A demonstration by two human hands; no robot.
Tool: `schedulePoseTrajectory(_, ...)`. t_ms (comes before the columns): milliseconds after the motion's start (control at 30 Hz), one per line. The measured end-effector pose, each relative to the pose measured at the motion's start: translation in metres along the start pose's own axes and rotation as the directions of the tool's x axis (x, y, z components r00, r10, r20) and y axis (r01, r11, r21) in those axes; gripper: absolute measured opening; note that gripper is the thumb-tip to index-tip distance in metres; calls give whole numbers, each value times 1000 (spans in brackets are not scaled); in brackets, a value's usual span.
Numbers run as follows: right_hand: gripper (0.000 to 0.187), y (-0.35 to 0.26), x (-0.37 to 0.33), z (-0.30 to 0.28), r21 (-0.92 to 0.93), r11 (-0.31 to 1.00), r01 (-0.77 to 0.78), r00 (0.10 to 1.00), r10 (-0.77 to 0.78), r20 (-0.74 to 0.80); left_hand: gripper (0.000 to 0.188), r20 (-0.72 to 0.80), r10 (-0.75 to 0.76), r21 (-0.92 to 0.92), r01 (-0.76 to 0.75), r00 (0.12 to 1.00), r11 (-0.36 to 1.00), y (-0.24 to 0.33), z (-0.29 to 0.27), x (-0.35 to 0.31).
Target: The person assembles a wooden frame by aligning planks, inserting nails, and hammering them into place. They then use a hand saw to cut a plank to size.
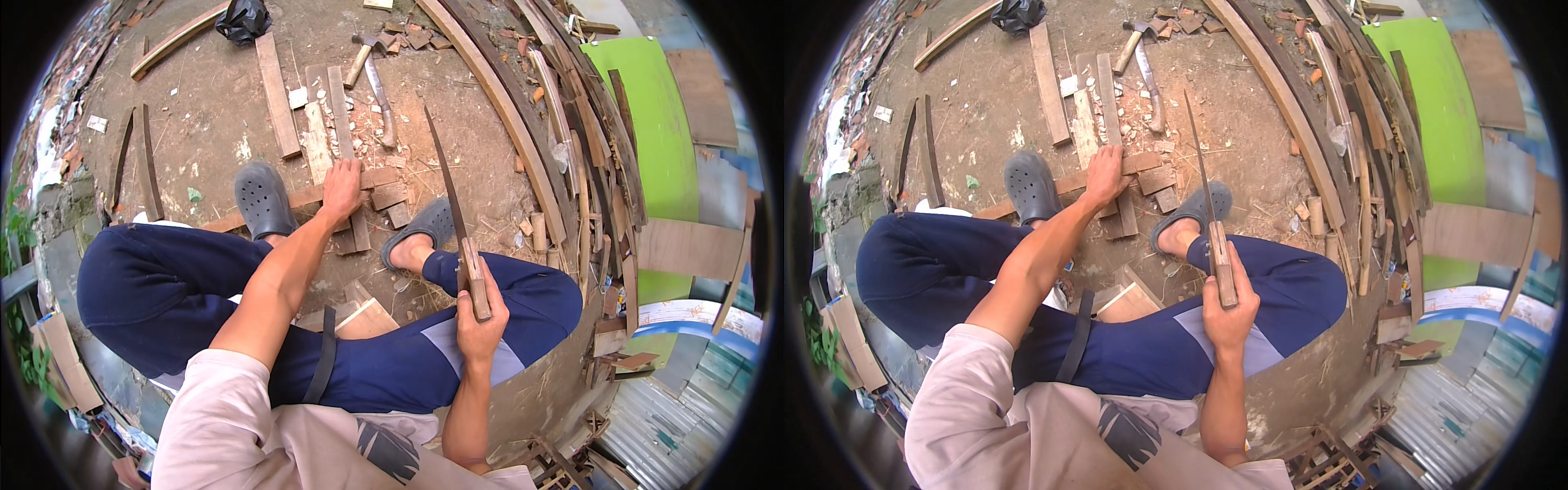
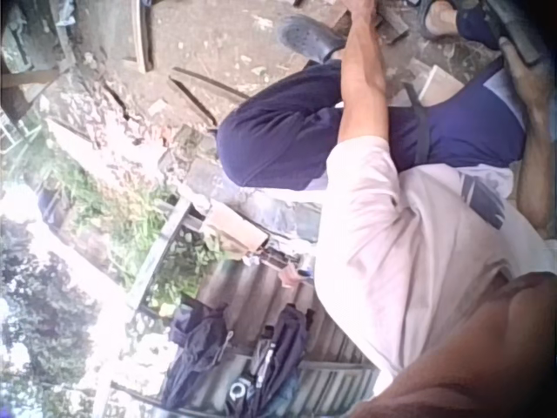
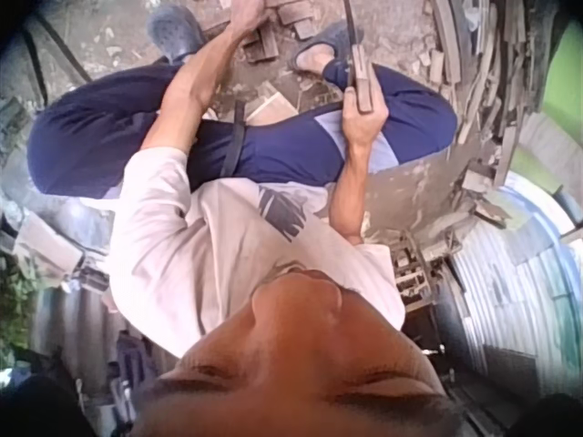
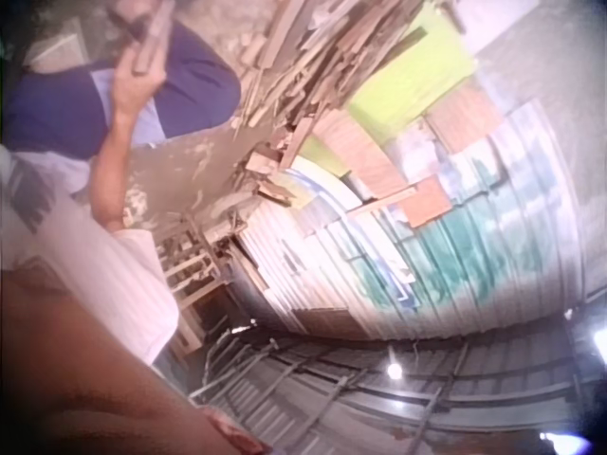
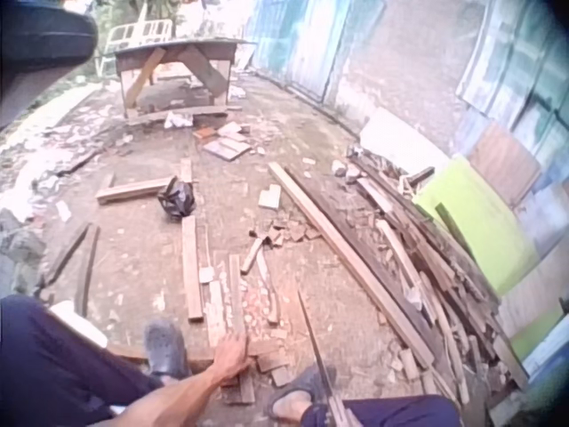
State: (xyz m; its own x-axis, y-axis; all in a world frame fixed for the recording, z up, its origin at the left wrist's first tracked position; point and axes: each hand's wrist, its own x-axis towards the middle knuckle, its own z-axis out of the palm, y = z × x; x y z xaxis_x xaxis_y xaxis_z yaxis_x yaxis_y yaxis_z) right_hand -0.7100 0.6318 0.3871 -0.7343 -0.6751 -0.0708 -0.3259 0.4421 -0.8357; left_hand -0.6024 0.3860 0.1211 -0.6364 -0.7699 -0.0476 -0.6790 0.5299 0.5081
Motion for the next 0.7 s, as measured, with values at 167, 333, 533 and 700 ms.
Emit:
schedulePoseTrajectory(167,54,4,0,0,3,1000,0,1000,0,2,60,-53,29,-67,-32,998,997,0,-3,-6)
schedulePoseTrajectory(333,54,3,0,1,15,1000,1,1000,-1,2,58,-100,85,-129,-98,991,987,-11,1,-11)
schedulePoseTrajectory(533,55,3,-1,-1,-19,999,30,999,-30,12,39,-170,164,-134,-187,972,973,-21,-1,-16)
schedulePoseTrajectory(700,55,4,-1,-2,-14,999,46,999,-46,5,45,-154,211,46,-206,965,977,-26,-6,-12)
